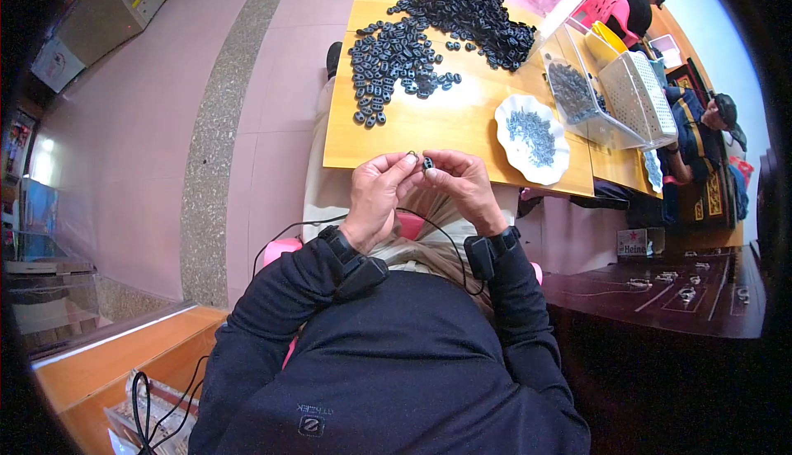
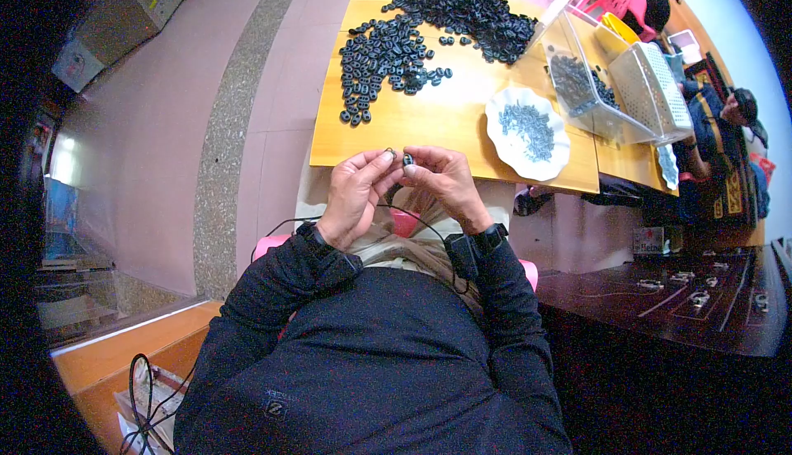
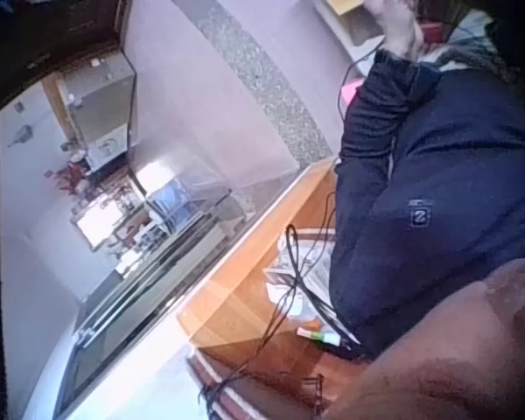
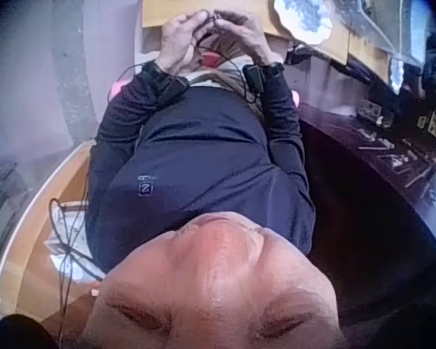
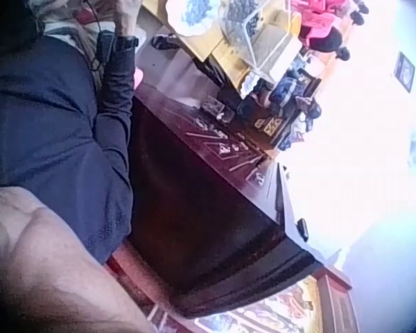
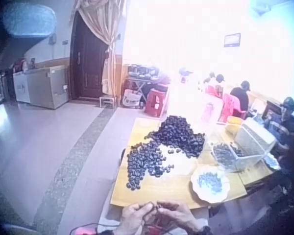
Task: The person picks up a plastic cord lock and a metal spring by hand, inserts the spring into the cord lock, and places the assembled unit into a white bowl.
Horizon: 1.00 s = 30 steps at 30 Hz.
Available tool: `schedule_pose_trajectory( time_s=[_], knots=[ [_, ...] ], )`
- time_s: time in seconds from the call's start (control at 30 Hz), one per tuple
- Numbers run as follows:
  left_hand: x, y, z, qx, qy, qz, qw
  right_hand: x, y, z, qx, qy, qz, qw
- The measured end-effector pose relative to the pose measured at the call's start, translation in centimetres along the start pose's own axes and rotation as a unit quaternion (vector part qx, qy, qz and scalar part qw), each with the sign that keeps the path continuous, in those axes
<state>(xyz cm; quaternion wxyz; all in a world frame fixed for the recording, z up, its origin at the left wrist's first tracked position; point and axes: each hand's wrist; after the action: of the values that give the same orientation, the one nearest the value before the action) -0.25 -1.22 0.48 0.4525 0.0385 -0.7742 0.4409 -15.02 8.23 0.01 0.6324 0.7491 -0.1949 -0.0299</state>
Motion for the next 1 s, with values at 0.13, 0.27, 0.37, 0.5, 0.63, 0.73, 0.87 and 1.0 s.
schedule_pose_trajectory(
  time_s=[0.13, 0.27, 0.37, 0.5, 0.63, 0.73, 0.87, 1.0],
  knots=[
    [-0.2, -0.1, -0.1, -0.003, 0.013, 0.013, 1.0, -0.1, 0.1, -0.1, 0.002, -0.003, 0.016, 1.0],
    [-0.1, -0.3, -0.1, -0.016, 0.013, 0.019, 1.0, -0.4, -0.1, -0.1, 0.005, -0.014, 0.022, 1.0],
    [-0.2, -0.3, -0.1, -0.022, 0.01, 0.02, 0.999, -0.4, -0.1, -0.1, 0.012, -0.02, 0.029, 0.999],
    [-0.2, -0.4, -0.2, -0.031, 0.008, 0.022, 0.999, -0.8, -0.4, -0.1, 0.002, -0.016, 0.042, 0.999],
    [-0.2, -0.4, -0.2, -0.038, 0.007, 0.03, 0.999, -0.8, -0.5, -0.1, -0.005, -0.018, 0.051, 0.999],
    [-0.3, -0.3, -0.1, -0.045, 0.007, 0.028, 0.999, -0.7, -0.2, -0.2, -0.005, -0.018, 0.054, 0.998],
    [-0.4, -0.2, -0.1, -0.046, 0.012, 0.033, 0.998, -1.0, -0.5, -0.1, -0.012, -0.008, 0.051, 0.999],
    [-0.4, -0.2, -0.1, -0.048, 0.013, 0.038, 0.998, -1.0, -0.5, -0.1, -0.015, -0.009, 0.051, 0.999]
  ],
)
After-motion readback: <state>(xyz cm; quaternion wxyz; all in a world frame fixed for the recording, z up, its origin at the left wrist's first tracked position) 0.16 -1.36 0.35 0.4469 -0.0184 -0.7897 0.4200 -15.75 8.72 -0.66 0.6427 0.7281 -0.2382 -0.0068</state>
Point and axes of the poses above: each hand's wrist, its own z-axis towards the middle knuckle, its own x-axis out of the palm, y = z × x, and after that the axes turned 7 degrees about x, right-handed
